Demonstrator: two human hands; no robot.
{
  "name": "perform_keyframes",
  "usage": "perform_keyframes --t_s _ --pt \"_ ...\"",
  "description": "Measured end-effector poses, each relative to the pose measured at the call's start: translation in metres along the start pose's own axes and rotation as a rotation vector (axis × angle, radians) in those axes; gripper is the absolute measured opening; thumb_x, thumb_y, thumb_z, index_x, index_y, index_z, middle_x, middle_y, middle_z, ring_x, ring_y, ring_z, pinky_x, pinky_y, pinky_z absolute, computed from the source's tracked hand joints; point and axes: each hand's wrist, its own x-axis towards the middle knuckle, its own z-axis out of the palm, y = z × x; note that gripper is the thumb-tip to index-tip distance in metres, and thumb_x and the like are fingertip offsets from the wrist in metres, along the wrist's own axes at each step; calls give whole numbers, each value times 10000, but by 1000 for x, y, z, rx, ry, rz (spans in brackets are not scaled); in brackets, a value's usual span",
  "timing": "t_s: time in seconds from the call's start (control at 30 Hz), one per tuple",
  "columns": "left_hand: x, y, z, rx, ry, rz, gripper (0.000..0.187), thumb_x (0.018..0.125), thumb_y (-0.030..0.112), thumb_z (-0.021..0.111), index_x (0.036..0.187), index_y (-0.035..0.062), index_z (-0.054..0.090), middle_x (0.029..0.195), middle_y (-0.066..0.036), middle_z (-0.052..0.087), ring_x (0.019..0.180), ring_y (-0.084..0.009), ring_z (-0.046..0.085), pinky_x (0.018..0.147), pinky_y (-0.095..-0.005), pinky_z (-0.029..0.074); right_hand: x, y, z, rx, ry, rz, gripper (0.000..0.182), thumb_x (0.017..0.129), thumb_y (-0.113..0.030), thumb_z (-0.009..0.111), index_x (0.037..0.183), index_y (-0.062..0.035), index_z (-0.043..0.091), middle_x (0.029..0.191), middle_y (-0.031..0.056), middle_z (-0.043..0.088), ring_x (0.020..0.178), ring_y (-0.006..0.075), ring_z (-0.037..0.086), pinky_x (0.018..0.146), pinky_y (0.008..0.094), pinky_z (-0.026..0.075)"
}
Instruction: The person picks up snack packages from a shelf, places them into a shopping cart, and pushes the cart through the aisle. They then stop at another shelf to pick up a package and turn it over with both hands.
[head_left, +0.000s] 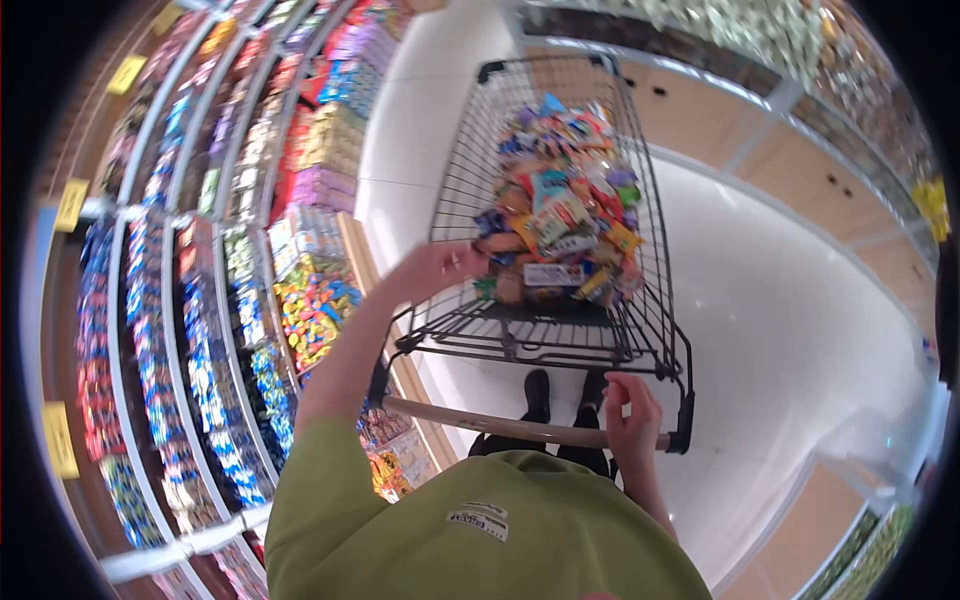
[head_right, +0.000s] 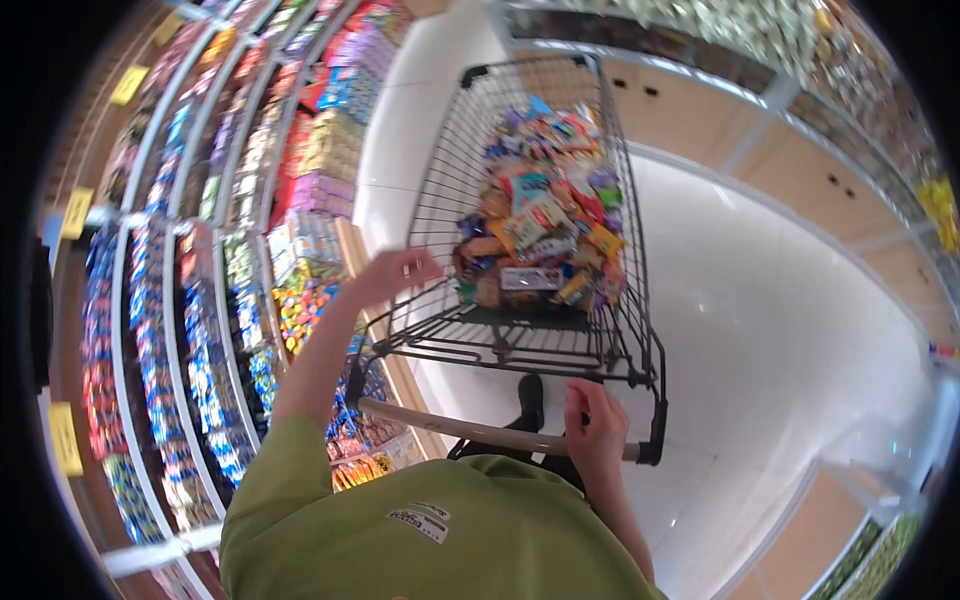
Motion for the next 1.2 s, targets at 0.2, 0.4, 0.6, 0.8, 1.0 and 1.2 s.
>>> perform_keyframes --t_s 0.2,0.4,0.6,0.8,1.0,1.2 --pt "-147 4 77 111 89 16 181 860 259 662 834 80 662 774 -41 633 724 -185 601 651 -311 477 -2 2 -3 85 -75 -72 104 890 -24 536 954 -20 618 732 76 619 615 146 595 563 257 463" --pt "-148 -37 105 280 74 -318 475 933 503 416 820 134 693 729 -102 650 745 -281 641 711 -389 492 -1 5 -9 170 -208 -94 109 909 -55 531 964 -23 619 726 52 617 623 107 593 575 246 466" --pt "-142 -46 103 284 -27 -455 536 923 558 356 846 169 716 784 -91 681 794 -281 652 772 -398 491 1 15 -6 135 -218 -185 119 929 -87 520 974 -34 616 727 62 628 630 141 614 596 262 474" --pt "-149 -46 120 219 -75 -439 476 919 453 362 956 93 671 837 -83 695 774 -225 663 744 -362 503 -11 24 -34 -250 -50 -439 83 895 -121 570 946 -71 612 763 90 639 625 251 609 582 347 479" --pt "-181 -53 175 287 34 -205 381 918 341 360 944 81 636 727 -60 679 617 -201 644 639 -352 502 -33 42 -61 -417 -1 -462 93 902 -162 552 928 -87 601 769 78 635 640 258 615 594 359 486" --pt "-233 8 232 58 139 -433 397 892 356 362 915 80 646 726 -70 677 598 -194 636 618 -341 508 -51 61 -96 -405 -2 -394 127 911 -213 563 943 -103 618 741 90 647 672 265 643 612 358 497"
